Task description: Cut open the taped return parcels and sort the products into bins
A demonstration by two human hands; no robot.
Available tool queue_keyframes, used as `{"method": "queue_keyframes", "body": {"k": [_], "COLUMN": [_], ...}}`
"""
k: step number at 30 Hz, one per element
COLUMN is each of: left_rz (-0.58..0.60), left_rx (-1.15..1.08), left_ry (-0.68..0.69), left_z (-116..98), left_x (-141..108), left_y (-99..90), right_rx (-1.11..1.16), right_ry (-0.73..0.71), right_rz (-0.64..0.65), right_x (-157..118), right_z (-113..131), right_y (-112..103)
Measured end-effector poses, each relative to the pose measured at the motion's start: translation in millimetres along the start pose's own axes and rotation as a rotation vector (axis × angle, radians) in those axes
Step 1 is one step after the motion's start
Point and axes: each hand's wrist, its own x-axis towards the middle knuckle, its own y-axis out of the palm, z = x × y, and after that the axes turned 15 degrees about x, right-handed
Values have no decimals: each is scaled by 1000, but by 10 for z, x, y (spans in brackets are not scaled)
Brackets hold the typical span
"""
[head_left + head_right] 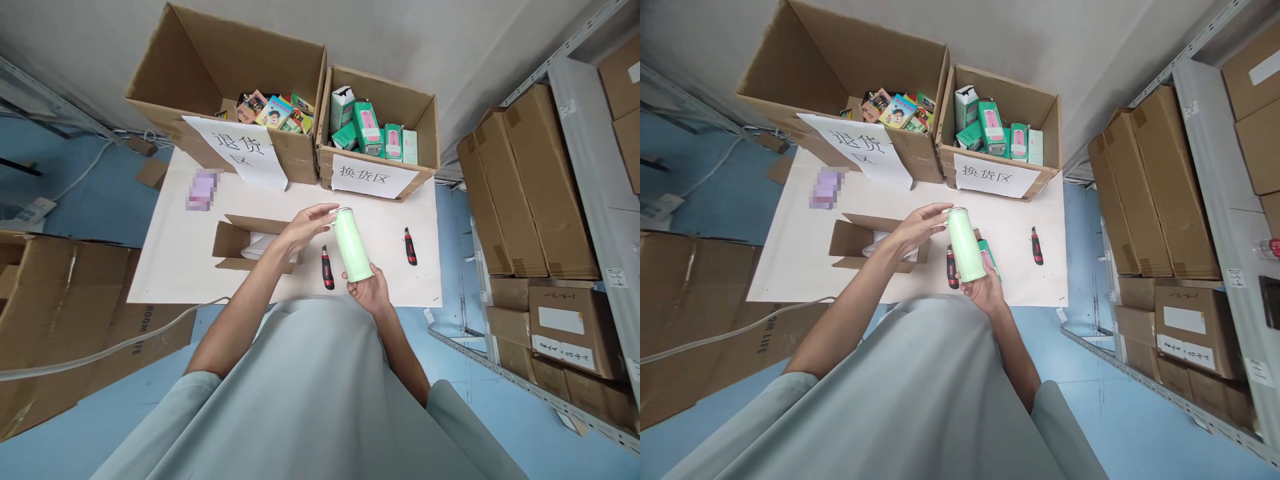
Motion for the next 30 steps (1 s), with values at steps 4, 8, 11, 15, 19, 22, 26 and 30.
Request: {"method": "queue_keyframes", "body": {"k": [4,8,11,15,19,22,26,30], "left_rz": [98,-61,-233,-483,-586,-579,-545,-476], "left_rx": [-166,-105,-54,21,109,118,87,46], "left_ry": [-21,-37,-34,-11,29,46,38,24], "left_z": [66,176,259,316,314,321,372,455], "left_x": [-61,-87,-53,0,8,27,129,276], "left_y": [52,-3,-134,-304,-331,-268,-117,93], "right_rx": [23,-229,-703,-1533,-1849,-1875,-1885,-1898], "right_ry": [81,92,-82,-299,5,93,83,-17], "right_rz": [-12,-1,-136,-575,-700,-715,-704,-624], "right_x": [34,113,207,369,522,579,545,411], "right_z": [-84,-70,46,164,76,-31,-81,-55], "right_y": [40,-5,-165,-502,-782,-885,-954,-1026]}}
